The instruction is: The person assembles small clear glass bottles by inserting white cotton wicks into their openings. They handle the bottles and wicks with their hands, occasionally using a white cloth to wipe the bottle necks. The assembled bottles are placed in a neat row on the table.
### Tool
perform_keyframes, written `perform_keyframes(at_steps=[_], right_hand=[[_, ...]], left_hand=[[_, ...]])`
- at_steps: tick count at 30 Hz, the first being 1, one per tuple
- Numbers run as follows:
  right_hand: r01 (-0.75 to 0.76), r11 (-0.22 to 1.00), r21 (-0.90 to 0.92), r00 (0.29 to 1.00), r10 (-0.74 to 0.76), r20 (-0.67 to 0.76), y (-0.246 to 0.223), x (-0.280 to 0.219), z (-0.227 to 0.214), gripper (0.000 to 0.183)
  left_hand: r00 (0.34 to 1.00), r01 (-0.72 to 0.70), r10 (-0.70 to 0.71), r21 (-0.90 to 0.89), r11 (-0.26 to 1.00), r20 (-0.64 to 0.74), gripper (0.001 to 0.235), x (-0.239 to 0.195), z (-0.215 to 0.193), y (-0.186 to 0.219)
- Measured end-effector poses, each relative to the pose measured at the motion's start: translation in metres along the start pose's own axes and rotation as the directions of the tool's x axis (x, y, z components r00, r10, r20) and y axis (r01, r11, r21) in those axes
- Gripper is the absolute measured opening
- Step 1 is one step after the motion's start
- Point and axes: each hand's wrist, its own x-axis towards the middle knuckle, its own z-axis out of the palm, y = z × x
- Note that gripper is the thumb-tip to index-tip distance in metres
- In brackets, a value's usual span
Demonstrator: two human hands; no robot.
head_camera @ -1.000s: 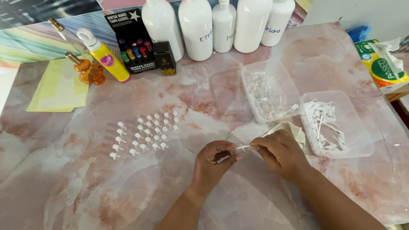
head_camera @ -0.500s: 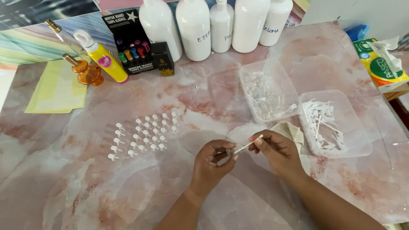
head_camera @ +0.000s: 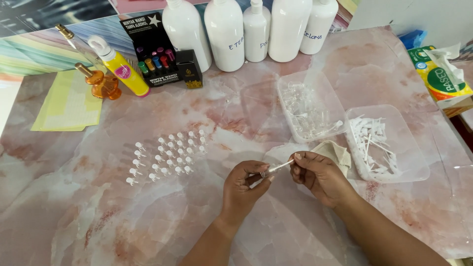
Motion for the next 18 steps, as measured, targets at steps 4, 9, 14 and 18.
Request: perform_keyframes(at_steps=[4,9,14,18], right_hand=[[0.101,0.984,-0.149,0.992,-0.087,0.094,0.001,-0.002,-0.005,0.019],[0.192,0.912,-0.361,0.979,-0.206,-0.001,-0.004,0.002,-0.015,0.014],[0.236,0.921,-0.31,0.971,-0.208,0.121,-0.003,-0.002,-0.01,0.015],[0.382,0.813,-0.439,0.924,-0.332,0.19,-0.005,-0.011,-0.007,0.022]], left_hand=[[0.997,-0.073,0.072,0.055,0.996,0.02,0.026,0.0,-0.001,-0.001],[0.998,-0.04,0.036,0.074,0.996,0.051,0.023,-0.001,0.001,0.001],[0.997,0.045,-0.05,0.093,0.995,0.05,0.026,-0.002,0.0,0.003],[0.986,0.156,-0.161,0.097,0.983,0.046,0.023,-0.002,0.001,0.004]])
